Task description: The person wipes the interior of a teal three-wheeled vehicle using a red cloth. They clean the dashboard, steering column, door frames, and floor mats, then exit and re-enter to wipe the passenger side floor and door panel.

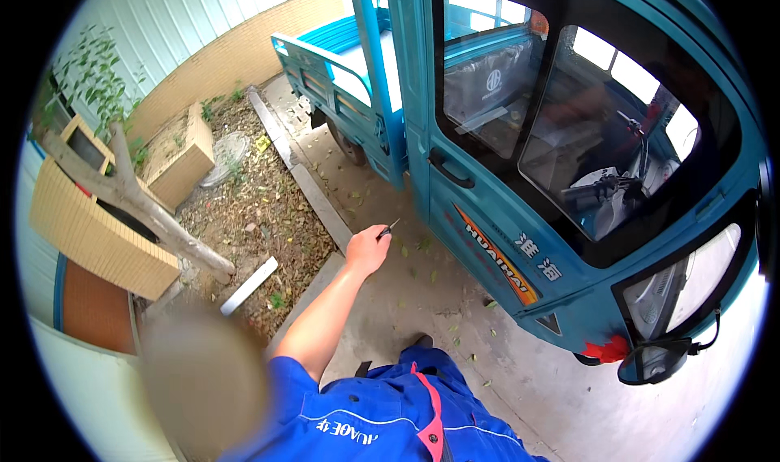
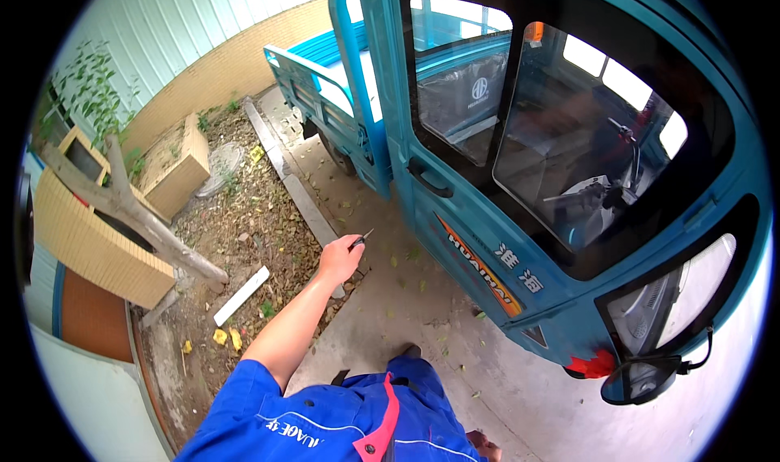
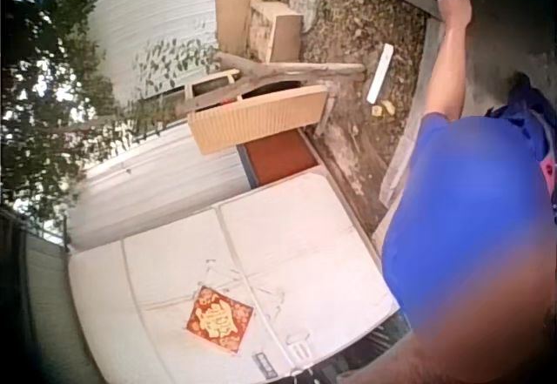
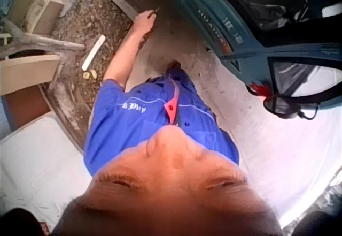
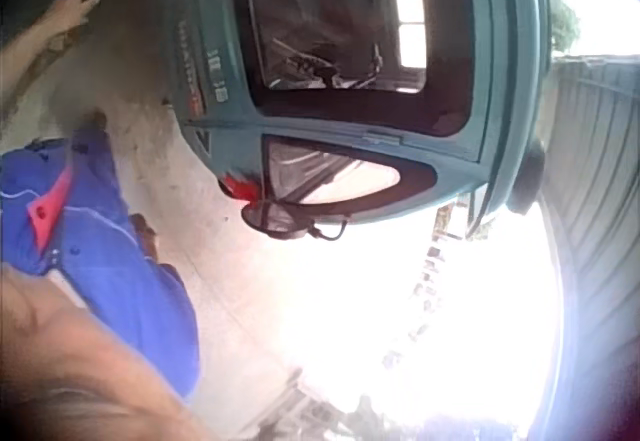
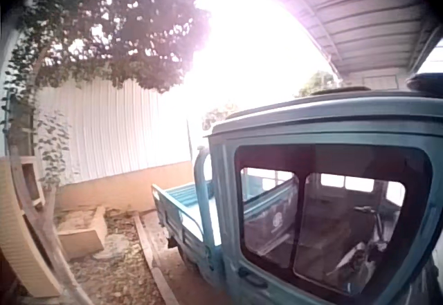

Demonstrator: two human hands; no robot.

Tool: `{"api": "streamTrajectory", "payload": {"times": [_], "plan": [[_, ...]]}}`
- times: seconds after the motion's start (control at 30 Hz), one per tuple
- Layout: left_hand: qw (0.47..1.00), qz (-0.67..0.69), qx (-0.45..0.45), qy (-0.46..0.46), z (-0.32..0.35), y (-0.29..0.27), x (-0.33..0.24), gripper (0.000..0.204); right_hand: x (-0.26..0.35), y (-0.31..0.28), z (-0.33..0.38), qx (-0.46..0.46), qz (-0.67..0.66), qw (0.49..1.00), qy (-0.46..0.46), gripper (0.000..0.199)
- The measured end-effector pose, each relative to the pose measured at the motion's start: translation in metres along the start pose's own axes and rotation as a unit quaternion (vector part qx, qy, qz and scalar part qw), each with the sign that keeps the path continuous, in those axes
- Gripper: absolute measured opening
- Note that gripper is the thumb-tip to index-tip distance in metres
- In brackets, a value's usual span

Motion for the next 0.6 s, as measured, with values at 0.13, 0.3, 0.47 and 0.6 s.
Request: {"api": "streamTrajectory", "payload": {"times": [0.13,0.3,0.47,0.6], "plan": [[0.997,-0.063,-0.012,0.047,-0.076,0.0,-0.003,0.03,-0.006,0.064,0.027,-0.015,-0.045,0.999,0.019,0.026],[0.995,-0.056,0.033,0.077,-0.145,0.041,-0.016,0.026,0.011,0.108,0.057,-0.041,-0.1,0.994,-0.005,0.029],[0.993,-0.01,0.038,0.115,-0.199,0.075,-0.007,0.025,0.036,0.142,0.097,-0.069,-0.258,0.963,-0.045,0.044],[0.988,-0.02,0.082,0.13,-0.228,0.095,-0.009,0.026,0.038,0.217,0.165,-0.097,-0.422,0.899,-0.071,0.041]]}}
Point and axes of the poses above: each hand's wrist, its own z-axis away from the middle knuckle, its own y-axis out of the palm, x = y × z, the point moved 9 cm from there along -z, towards the middle knuckle, and after that the axes turned 1 degree about -z, right-handed, at the moved point
